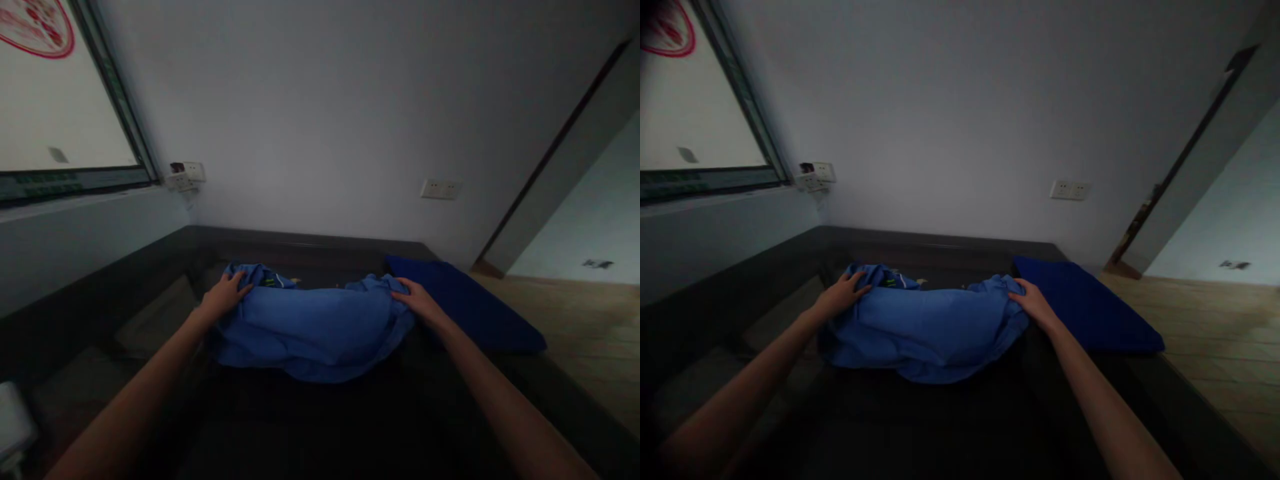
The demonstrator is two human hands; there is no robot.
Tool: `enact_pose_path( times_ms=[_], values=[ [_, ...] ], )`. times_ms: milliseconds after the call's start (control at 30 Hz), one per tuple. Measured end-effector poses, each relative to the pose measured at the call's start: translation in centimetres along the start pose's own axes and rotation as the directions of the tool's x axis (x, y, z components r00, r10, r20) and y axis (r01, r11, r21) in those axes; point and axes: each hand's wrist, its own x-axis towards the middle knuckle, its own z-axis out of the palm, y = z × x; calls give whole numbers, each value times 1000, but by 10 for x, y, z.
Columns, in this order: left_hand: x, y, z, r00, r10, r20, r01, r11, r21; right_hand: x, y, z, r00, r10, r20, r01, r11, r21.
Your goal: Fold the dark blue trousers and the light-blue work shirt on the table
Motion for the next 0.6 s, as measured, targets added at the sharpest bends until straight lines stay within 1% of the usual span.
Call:
enact_pose_path(
  times_ms=[33, 67, 133, 167, 200, 233, 267, 300, 333, 367, 400, 433, 467, 500, 533, 600],
  values=[
    [-5, 2, 2, 1000, -28, -3, 28, 999, 34, -1, 9, 4, 1000, -19, 7, 19, 1000, -15],
    [-11, 4, 3, 998, -48, -32, 50, 997, 61, -3, 17, 7, 999, -46, 5, 46, 999, -28],
    [-28, 8, 2, 987, -49, -152, 65, 992, 109, -8, 29, 10, 993, -118, -14, 117, 992, -52],
    [-39, 10, 0, 972, -22, -234, 52, 991, 126, -11, 34, 9, 988, -154, -28, 152, 986, -62],
    [-50, 12, -1, 948, 29, -318, 16, 990, 137, -15, 37, 8, 982, -183, -42, 180, 981, -71],
    [-63, 15, -2, 915, 98, -392, -47, 989, 138, -19, 40, 6, 977, -204, -55, 200, 977, -77],
    [-76, 18, -2, 876, 179, -447, -135, 982, 129, -23, 42, 4, 974, -215, -74, 209, 975, -81],
    [-91, 22, -1, 840, 270, -471, -246, 963, 112, -28, 43, 1, 970, -220, -104, 212, 973, -88],
    [-105, 26, 2, 807, 371, -459, -373, 923, 91, -34, 43, -1, 963, -228, -146, 215, 972, -98],
    [-120, 30, 7, 775, 480, -411, -500, 864, 65, -42, 41, -3, 949, -246, -198, 227, 967, -114],
    [-134, 34, 12, 738, 591, -326, -615, 788, 36, -51, 39, -4, 926, -279, -255, 250, 958, -140],
    [-146, 37, 18, 696, 681, -230, -699, 715, 3, -60, 36, -4, 895, -325, -307, 282, 943, -177],
    [-155, 40, 25, 665, 734, -139, -744, 667, -32, -71, 32, -3, 860, -381, -341, 320, 921, -222],
    [-162, 42, 31, 649, 758, -66, -761, 646, -60, -82, 28, -1, 828, -437, -350, 359, 894, -268],
    [-166, 43, 36, 657, 754, -21, -753, 654, -78, -92, 24, 1, 805, -490, -335, 398, 864, -308],
    [-165, 42, 44, 705, 709, -8, -707, 702, -84, -111, 17, 9, 784, -572, -242, 477, 804, -356]
  ],
)
